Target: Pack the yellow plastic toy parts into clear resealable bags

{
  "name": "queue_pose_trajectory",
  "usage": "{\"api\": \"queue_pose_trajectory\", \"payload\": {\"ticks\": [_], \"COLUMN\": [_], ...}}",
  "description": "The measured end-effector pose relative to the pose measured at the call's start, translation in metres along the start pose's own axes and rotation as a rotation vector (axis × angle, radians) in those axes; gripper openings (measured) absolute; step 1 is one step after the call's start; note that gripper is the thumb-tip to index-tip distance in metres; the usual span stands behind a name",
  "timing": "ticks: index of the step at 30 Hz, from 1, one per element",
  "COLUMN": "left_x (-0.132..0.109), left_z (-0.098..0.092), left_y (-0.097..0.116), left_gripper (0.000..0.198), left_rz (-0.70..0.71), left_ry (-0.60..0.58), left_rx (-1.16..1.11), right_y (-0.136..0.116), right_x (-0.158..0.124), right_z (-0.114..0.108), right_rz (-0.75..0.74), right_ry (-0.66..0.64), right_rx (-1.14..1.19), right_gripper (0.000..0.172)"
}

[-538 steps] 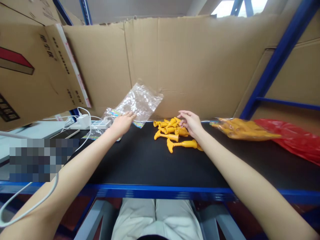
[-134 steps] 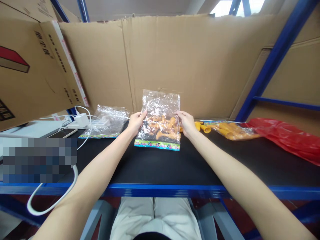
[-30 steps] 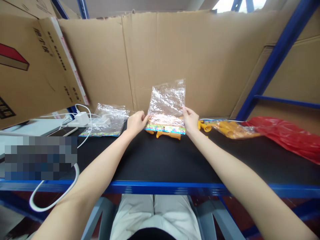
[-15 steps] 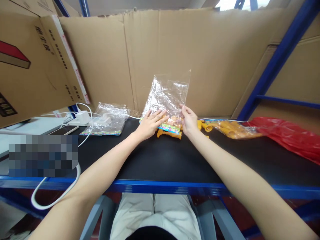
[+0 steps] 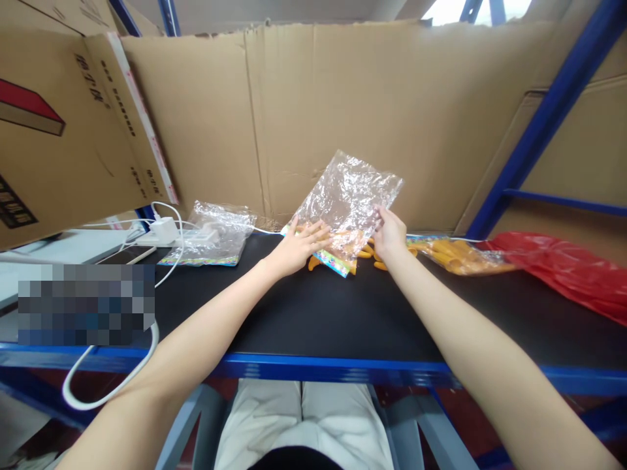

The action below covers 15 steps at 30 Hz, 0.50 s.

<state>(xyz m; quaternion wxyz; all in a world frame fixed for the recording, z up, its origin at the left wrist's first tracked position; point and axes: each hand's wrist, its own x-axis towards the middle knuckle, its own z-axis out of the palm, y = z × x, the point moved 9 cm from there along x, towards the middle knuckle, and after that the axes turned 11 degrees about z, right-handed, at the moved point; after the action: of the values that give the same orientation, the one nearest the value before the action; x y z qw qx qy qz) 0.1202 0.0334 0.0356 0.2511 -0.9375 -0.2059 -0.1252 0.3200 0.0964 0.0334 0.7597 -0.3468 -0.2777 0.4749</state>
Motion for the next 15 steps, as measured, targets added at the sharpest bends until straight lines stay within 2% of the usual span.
{"api": "queue_pose_trajectory", "payload": {"ticks": [5,8,12,15], "left_x": [-0.01,-0.026,-0.07,-0.114], "left_z": [-0.015,-0.021,-0.014,0.002], "left_y": [-0.032,-0.056,-0.084,-0.104], "left_gripper": [0.069,0.069,0.066,0.065], "left_rz": [-0.161,-0.3,-0.499,-0.644], "left_ry": [-0.046,-0.096,-0.205,-0.31], "left_rx": [0.054,0.097,0.134,0.104], "right_y": [0.002,0.004,0.011,0.015], "right_x": [-0.01,-0.017,-0.025,-0.027], "right_z": [0.016,0.028,0.036,0.038], "right_rz": [0.029,0.019,0.007,-0.005], "right_ry": [-0.135,-0.209,-0.252,-0.256], "right_rx": [-0.099,-0.168,-0.273,-0.336], "right_gripper": [0.018,0.023,0.028,0.03]}}
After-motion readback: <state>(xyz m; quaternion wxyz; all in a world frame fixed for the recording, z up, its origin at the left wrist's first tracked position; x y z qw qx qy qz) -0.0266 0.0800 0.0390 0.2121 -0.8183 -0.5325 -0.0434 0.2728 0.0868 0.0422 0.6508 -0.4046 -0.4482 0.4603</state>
